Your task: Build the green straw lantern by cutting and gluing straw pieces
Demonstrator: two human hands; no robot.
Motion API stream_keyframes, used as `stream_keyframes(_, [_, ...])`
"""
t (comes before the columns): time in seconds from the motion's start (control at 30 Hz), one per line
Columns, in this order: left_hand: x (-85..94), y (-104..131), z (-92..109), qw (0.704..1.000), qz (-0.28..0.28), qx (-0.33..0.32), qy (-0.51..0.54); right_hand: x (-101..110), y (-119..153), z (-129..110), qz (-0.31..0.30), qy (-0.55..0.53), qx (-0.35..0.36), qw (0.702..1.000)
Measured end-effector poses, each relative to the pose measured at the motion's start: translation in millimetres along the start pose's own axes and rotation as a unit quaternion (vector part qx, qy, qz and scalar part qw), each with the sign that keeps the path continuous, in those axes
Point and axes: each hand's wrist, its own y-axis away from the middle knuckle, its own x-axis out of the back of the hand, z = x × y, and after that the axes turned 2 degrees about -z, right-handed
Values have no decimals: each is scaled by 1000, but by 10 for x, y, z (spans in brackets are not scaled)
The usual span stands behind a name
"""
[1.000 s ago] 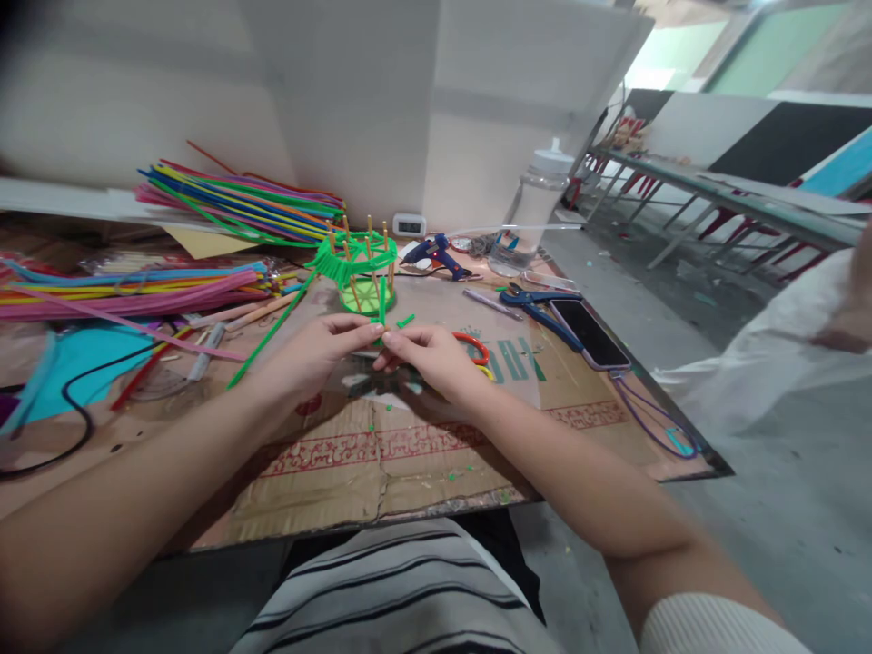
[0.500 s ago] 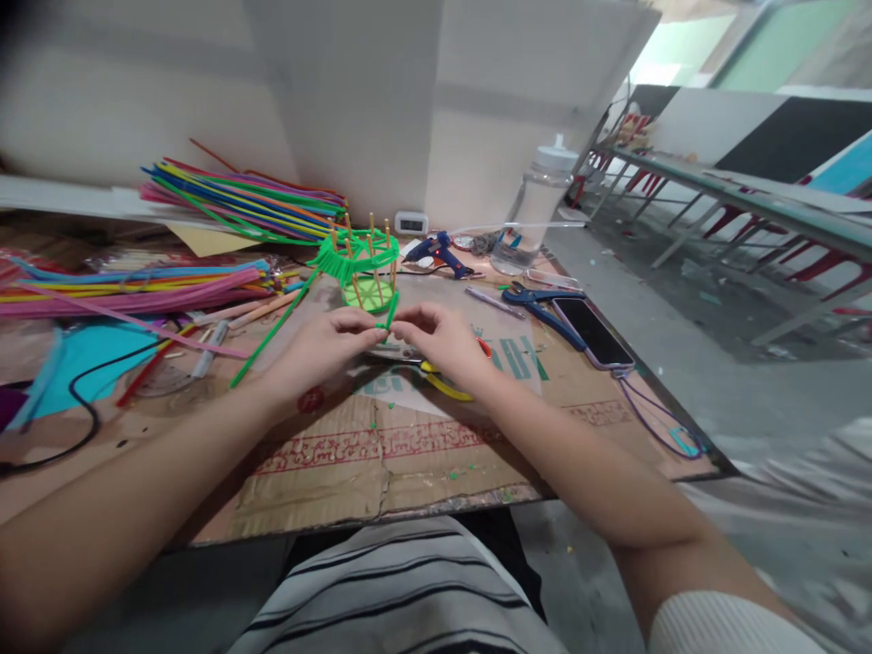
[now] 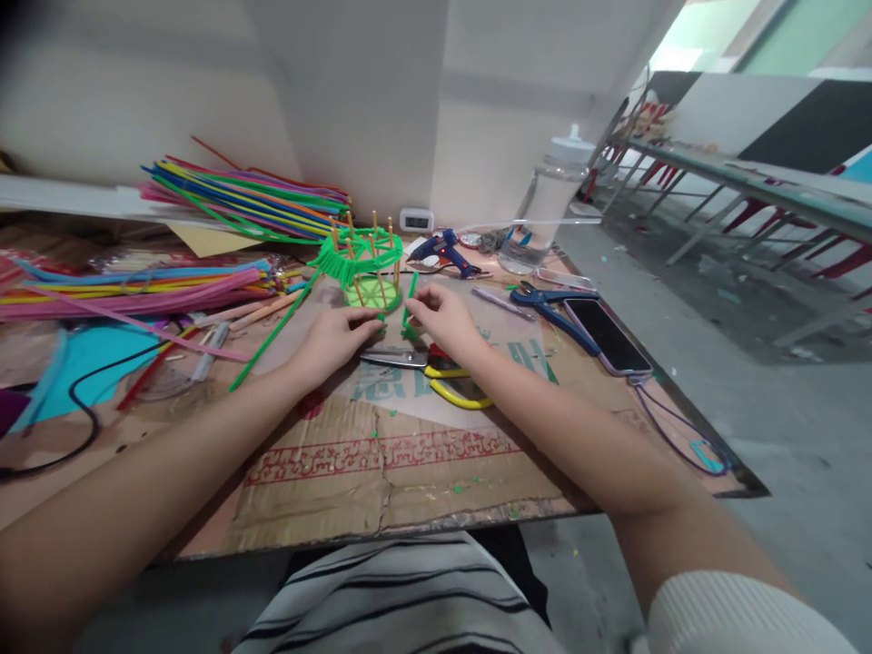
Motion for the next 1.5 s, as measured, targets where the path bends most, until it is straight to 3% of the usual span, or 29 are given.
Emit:
stream_keyframes(0.2, [4, 30, 1, 998, -6, -23, -57, 20, 138, -72, -37, -2, -17, 999])
stream_keyframes(0.33, [67, 59, 22, 1000, -7, 7, 9, 28, 209, -129, -61, -5, -21, 998])
stream_keyframes(0.5, [192, 108, 105, 997, 10, 20, 80, 56, 278, -193, -48, -14, -20, 999])
stream_keyframes(0.8, [120, 262, 309, 973, -113, 56, 193, -4, 461, -317, -60, -48, -39, 996])
stream_keyframes(0.97, [81, 280, 298, 950, -131, 84, 271, -34, 476, -317, -65, -86, -46, 993])
stream_keyframes(1.5, [90, 304, 432, 953, -139, 127, 239, -74, 487, -285, -57, -60, -27, 996])
